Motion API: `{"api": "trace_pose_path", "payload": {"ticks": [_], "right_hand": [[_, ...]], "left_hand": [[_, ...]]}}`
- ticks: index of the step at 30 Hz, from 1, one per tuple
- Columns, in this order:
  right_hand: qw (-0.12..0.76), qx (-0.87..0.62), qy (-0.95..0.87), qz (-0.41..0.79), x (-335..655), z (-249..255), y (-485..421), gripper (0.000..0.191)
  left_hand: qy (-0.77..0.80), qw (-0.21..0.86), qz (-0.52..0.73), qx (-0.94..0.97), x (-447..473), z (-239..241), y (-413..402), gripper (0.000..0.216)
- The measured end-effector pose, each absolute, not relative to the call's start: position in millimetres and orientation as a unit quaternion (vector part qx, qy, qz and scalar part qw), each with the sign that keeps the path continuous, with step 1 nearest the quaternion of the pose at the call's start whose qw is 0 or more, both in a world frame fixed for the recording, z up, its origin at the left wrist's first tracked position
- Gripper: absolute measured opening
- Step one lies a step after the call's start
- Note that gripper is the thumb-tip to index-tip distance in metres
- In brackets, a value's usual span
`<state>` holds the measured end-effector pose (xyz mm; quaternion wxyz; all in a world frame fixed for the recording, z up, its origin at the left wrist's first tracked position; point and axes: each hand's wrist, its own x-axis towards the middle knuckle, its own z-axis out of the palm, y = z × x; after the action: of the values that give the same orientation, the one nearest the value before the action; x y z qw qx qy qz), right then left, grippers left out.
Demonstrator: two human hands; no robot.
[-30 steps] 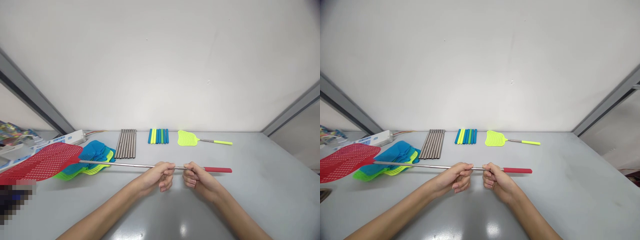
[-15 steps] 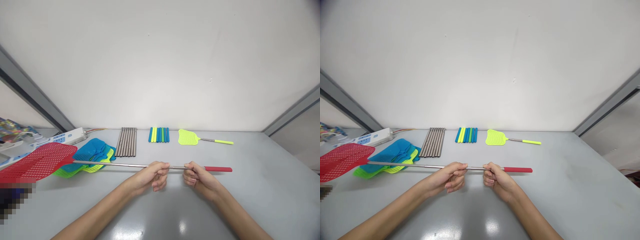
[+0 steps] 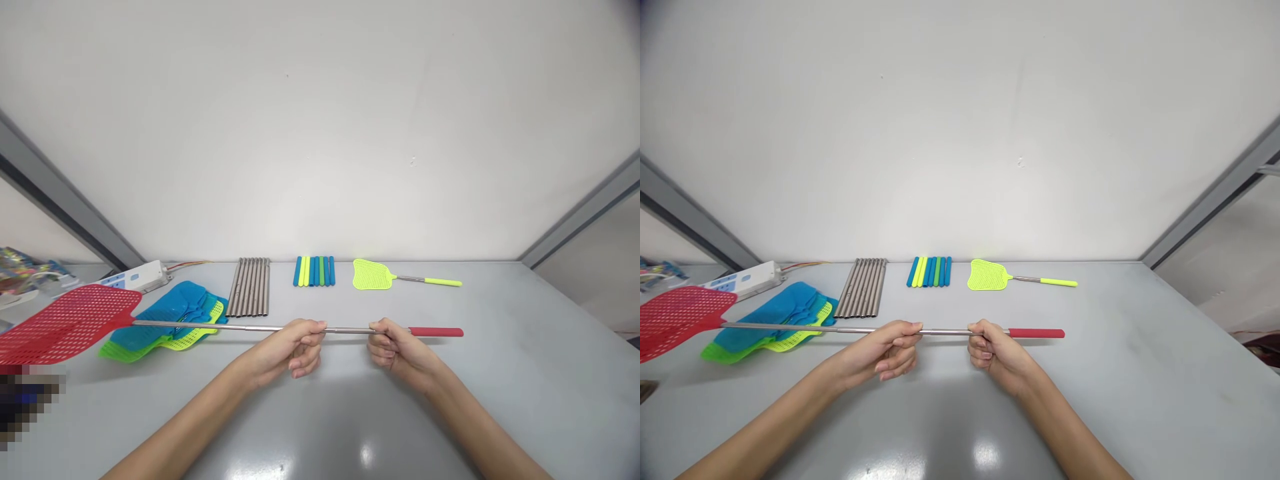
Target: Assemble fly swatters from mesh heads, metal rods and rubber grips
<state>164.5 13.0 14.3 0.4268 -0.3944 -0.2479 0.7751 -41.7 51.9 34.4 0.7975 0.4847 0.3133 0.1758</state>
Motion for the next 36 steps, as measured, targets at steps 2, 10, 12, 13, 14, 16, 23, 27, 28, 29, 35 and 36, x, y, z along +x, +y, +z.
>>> {"api": "trace_pose_path", "payload": {"ticks": [2, 10, 12, 13, 14, 16, 23, 27, 28, 29, 35, 36], "right_hand": [[0.429, -0.394, -0.247, 0.774, 166, 14, 13, 0.035], [0.435, -0.392, -0.236, 0.775, 170, 16, 16, 0.034], [0.437, -0.392, -0.236, 0.775, 171, 17, 16, 0.034], [0.437, -0.392, -0.237, 0.774, 172, 17, 16, 0.034], [0.437, -0.392, -0.239, 0.773, 173, 17, 16, 0.034], [0.436, -0.393, -0.246, 0.771, 174, 17, 16, 0.035], [0.44, -0.399, -0.282, 0.754, 174, 19, 16, 0.035], [0.435, -0.402, -0.293, 0.75, 176, 18, 16, 0.036], [0.435, -0.403, -0.298, 0.748, 177, 18, 17, 0.036], [0.436, -0.405, -0.303, 0.744, 177, 18, 17, 0.036], [0.437, -0.413, -0.316, 0.734, 181, 18, 19, 0.036], [0.437, -0.415, -0.318, 0.732, 182, 18, 19, 0.036]], "left_hand": [[0.313, 0.797, 0.176, 0.486, -43, 35, 53, 0.034], [0.315, 0.797, 0.176, 0.484, -51, 34, 56, 0.035], [0.317, 0.795, 0.177, 0.486, -53, 33, 56, 0.035], [0.317, 0.794, 0.178, 0.487, -54, 33, 57, 0.035], [0.317, 0.793, 0.178, 0.488, -55, 33, 57, 0.035], [0.317, 0.793, 0.178, 0.489, -57, 32, 58, 0.036], [0.316, 0.795, 0.178, 0.486, -65, 35, 61, 0.036], [0.314, 0.797, 0.175, 0.485, -71, 34, 63, 0.036], [0.314, 0.797, 0.176, 0.484, -72, 33, 64, 0.037], [0.314, 0.798, 0.177, 0.484, -74, 33, 65, 0.037], [0.306, 0.801, 0.18, 0.481, -80, 31, 68, 0.037], [0.305, 0.801, 0.182, 0.482, -81, 31, 68, 0.037]]}}
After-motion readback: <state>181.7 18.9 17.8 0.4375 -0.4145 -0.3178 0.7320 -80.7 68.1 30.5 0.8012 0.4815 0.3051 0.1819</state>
